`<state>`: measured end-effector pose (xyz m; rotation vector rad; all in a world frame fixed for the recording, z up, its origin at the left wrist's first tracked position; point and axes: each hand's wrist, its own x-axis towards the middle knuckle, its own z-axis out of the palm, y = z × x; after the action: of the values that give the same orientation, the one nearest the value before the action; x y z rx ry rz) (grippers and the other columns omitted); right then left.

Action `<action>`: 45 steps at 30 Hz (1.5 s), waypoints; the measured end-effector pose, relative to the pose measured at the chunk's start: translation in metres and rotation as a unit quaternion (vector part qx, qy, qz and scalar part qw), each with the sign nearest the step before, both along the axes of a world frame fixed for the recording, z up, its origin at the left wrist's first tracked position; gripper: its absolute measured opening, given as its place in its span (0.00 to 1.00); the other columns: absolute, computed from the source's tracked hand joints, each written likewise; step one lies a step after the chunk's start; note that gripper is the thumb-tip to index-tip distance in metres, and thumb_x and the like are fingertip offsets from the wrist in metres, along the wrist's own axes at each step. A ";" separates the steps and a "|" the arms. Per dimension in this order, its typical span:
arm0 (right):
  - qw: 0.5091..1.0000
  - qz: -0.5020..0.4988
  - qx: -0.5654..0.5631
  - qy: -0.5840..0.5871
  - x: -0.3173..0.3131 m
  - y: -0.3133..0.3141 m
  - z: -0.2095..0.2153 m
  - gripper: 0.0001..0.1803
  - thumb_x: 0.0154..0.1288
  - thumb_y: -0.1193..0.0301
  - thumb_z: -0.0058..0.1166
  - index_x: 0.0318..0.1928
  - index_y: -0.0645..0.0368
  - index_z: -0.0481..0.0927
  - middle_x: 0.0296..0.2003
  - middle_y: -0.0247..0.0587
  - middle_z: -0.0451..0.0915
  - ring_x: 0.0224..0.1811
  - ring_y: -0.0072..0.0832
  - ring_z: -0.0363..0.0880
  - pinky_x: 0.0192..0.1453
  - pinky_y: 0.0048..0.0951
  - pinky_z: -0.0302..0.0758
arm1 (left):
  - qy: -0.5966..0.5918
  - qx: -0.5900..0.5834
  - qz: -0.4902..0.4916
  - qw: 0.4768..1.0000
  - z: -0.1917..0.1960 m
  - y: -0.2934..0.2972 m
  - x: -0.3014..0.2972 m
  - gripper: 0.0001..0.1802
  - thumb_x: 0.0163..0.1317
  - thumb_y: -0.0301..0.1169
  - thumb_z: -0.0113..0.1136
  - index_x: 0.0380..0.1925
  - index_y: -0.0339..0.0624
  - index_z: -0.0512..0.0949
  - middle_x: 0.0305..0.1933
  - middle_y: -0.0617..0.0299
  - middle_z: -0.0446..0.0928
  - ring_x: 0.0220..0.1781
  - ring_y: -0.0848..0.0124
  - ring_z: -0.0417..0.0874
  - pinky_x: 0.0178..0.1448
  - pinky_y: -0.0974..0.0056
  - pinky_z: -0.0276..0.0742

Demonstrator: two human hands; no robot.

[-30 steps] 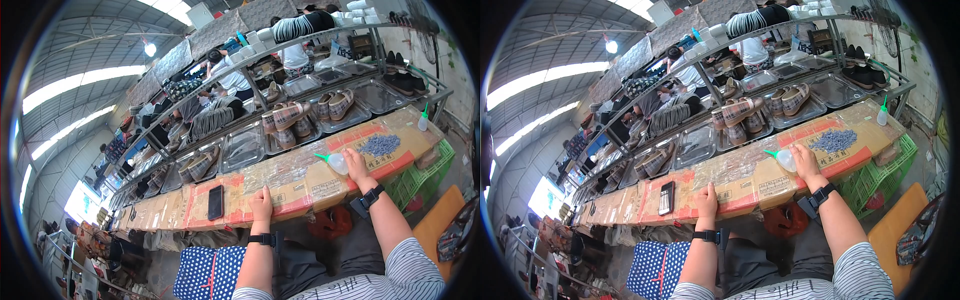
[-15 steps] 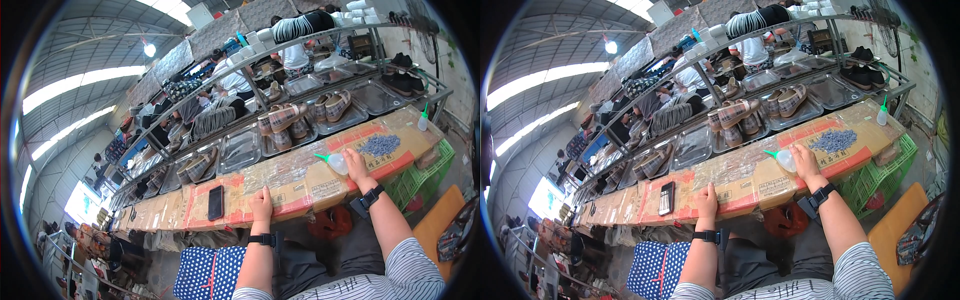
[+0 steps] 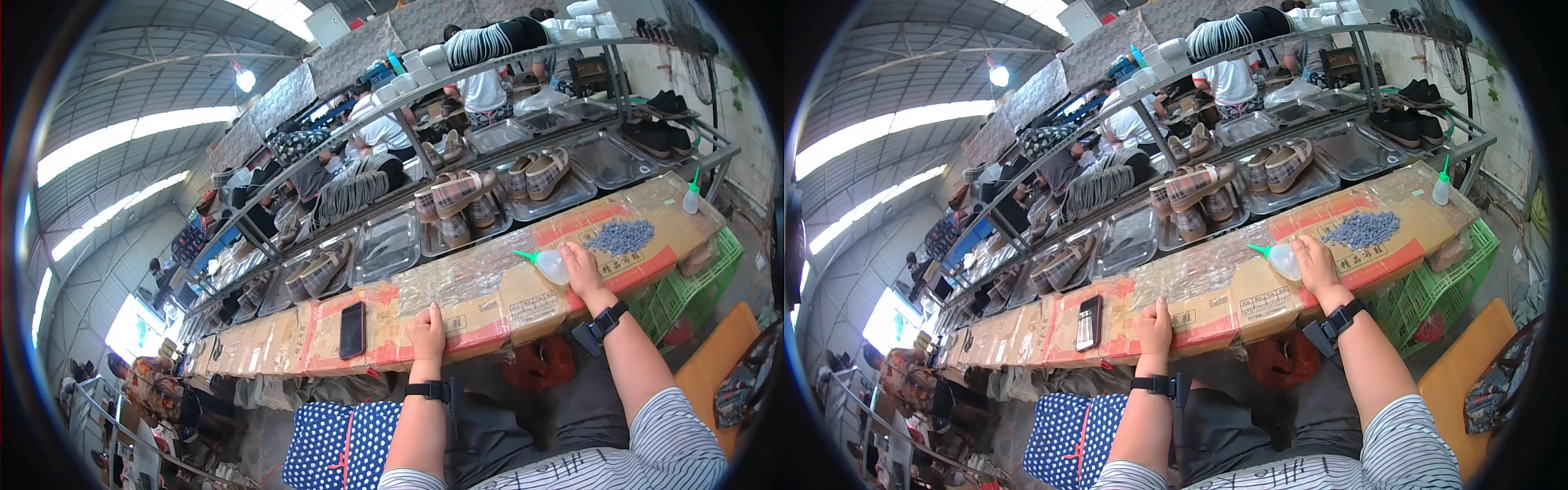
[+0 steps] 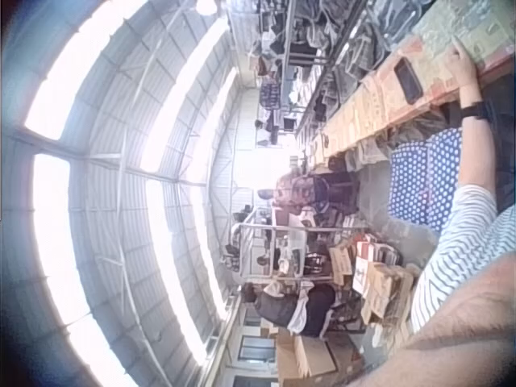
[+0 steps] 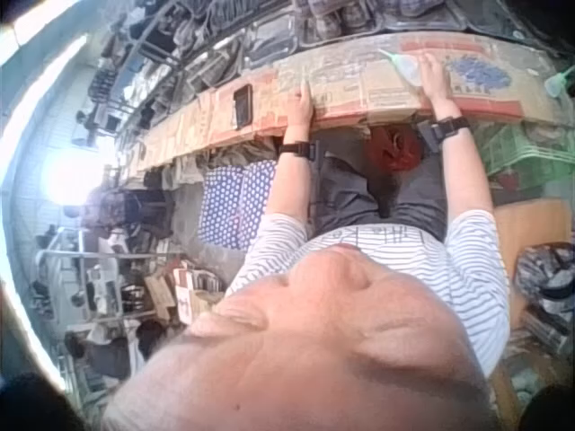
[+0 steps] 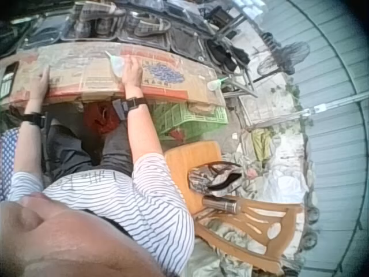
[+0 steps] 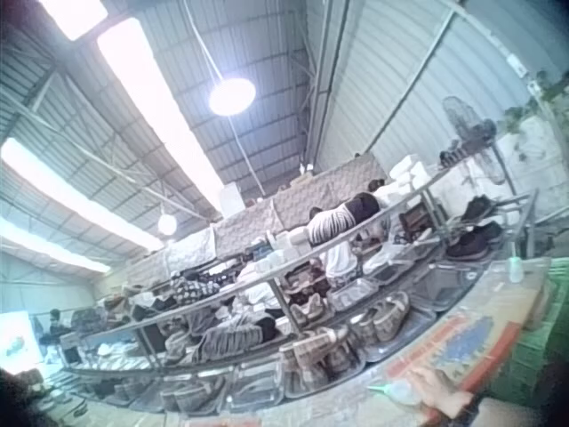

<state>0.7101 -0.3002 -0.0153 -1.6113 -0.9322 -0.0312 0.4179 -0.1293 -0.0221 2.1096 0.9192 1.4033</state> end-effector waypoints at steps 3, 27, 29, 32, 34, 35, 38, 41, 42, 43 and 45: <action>1.000 -0.001 0.001 -0.003 -0.001 0.001 0.001 0.21 0.74 0.57 0.44 0.37 0.65 0.78 0.31 0.56 0.80 0.37 0.51 0.80 0.41 0.42 0.73 | -0.005 0.000 -0.001 1.000 0.000 0.000 -0.001 0.26 0.70 0.38 0.53 0.13 0.35 0.73 0.10 0.62 0.67 0.14 0.74 0.66 0.23 0.62 0.62; 1.000 -0.002 0.003 -0.002 -0.001 0.001 0.001 0.22 0.74 0.57 0.44 0.37 0.65 0.78 0.31 0.56 0.80 0.36 0.51 0.79 0.41 0.43 0.73 | -0.008 -0.009 -0.004 1.000 -0.005 0.005 -0.001 0.27 0.70 0.38 0.53 0.11 0.35 0.73 0.09 0.64 0.66 0.14 0.76 0.65 0.22 0.63 0.61; 1.000 -0.002 0.001 -0.003 -0.001 0.001 0.001 0.22 0.74 0.56 0.43 0.36 0.64 0.78 0.30 0.56 0.80 0.36 0.51 0.79 0.41 0.43 0.73 | -0.006 -0.010 -0.005 1.000 -0.004 0.004 -0.001 0.27 0.70 0.38 0.53 0.11 0.35 0.73 0.09 0.64 0.66 0.14 0.76 0.64 0.22 0.63 0.61; 1.000 -0.003 0.000 -0.004 -0.001 0.001 0.001 0.22 0.74 0.56 0.43 0.36 0.65 0.78 0.30 0.56 0.80 0.36 0.51 0.79 0.41 0.43 0.73 | -0.005 -0.002 -0.001 1.000 -0.003 0.004 -0.001 0.27 0.70 0.38 0.53 0.11 0.35 0.73 0.09 0.65 0.66 0.14 0.76 0.64 0.22 0.63 0.60; 1.000 -0.003 -0.003 -0.001 -0.003 0.000 0.003 0.22 0.74 0.56 0.43 0.36 0.65 0.78 0.31 0.56 0.80 0.36 0.51 0.79 0.41 0.43 0.73 | -0.007 -0.007 -0.004 1.000 -0.005 0.005 -0.001 0.27 0.70 0.38 0.53 0.11 0.35 0.73 0.09 0.65 0.66 0.14 0.77 0.64 0.22 0.63 0.60; 1.000 -0.003 -0.005 0.001 -0.004 0.000 0.004 0.23 0.74 0.56 0.43 0.37 0.65 0.78 0.31 0.56 0.80 0.36 0.51 0.79 0.41 0.43 0.73 | -0.007 -0.007 -0.003 1.000 -0.006 0.006 -0.002 0.27 0.70 0.38 0.53 0.11 0.35 0.73 0.09 0.65 0.66 0.14 0.77 0.64 0.22 0.63 0.60; 1.000 -0.002 -0.003 0.007 -0.002 0.002 0.000 0.23 0.74 0.56 0.43 0.37 0.65 0.78 0.31 0.56 0.80 0.37 0.51 0.79 0.41 0.43 0.73 | -0.007 -0.006 -0.002 1.000 -0.005 0.006 -0.001 0.27 0.70 0.37 0.53 0.11 0.36 0.73 0.09 0.65 0.67 0.14 0.77 0.65 0.22 0.64 0.61; 1.000 -0.002 -0.001 0.003 -0.001 0.001 0.000 0.22 0.74 0.56 0.44 0.37 0.65 0.78 0.31 0.56 0.80 0.37 0.51 0.80 0.42 0.43 0.73 | -0.022 -0.025 -0.010 0.999 -0.005 0.004 0.001 0.26 0.69 0.37 0.54 0.12 0.34 0.70 0.11 0.54 0.63 0.14 0.69 0.62 0.24 0.59 0.60; 1.000 -0.003 -0.001 0.003 -0.001 0.001 0.000 0.22 0.74 0.56 0.44 0.37 0.65 0.78 0.31 0.56 0.80 0.37 0.51 0.80 0.42 0.43 0.73 | -0.022 -0.028 -0.009 0.999 -0.005 0.004 0.001 0.26 0.69 0.37 0.54 0.12 0.34 0.70 0.11 0.55 0.63 0.14 0.69 0.62 0.24 0.59 0.60; 1.000 -0.003 0.002 0.001 -0.001 0.001 -0.001 0.22 0.74 0.56 0.44 0.37 0.65 0.78 0.31 0.56 0.80 0.37 0.51 0.80 0.41 0.43 0.73 | -0.022 -0.031 -0.007 0.999 -0.006 0.005 0.001 0.26 0.69 0.37 0.54 0.12 0.34 0.70 0.11 0.55 0.63 0.14 0.69 0.62 0.23 0.59 0.60; 1.000 -0.004 0.005 -0.002 -0.001 0.002 -0.001 0.22 0.74 0.56 0.44 0.37 0.65 0.78 0.31 0.56 0.80 0.37 0.51 0.80 0.41 0.43 0.73 | -0.017 -0.022 -0.008 1.000 -0.007 0.007 -0.001 0.27 0.70 0.37 0.54 0.11 0.35 0.72 0.10 0.60 0.65 0.14 0.73 0.64 0.23 0.62 0.61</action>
<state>0.7086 -0.2986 -0.0162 -1.6058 -0.9269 -0.0446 0.4173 -0.1223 -0.0292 2.0498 0.9107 1.3944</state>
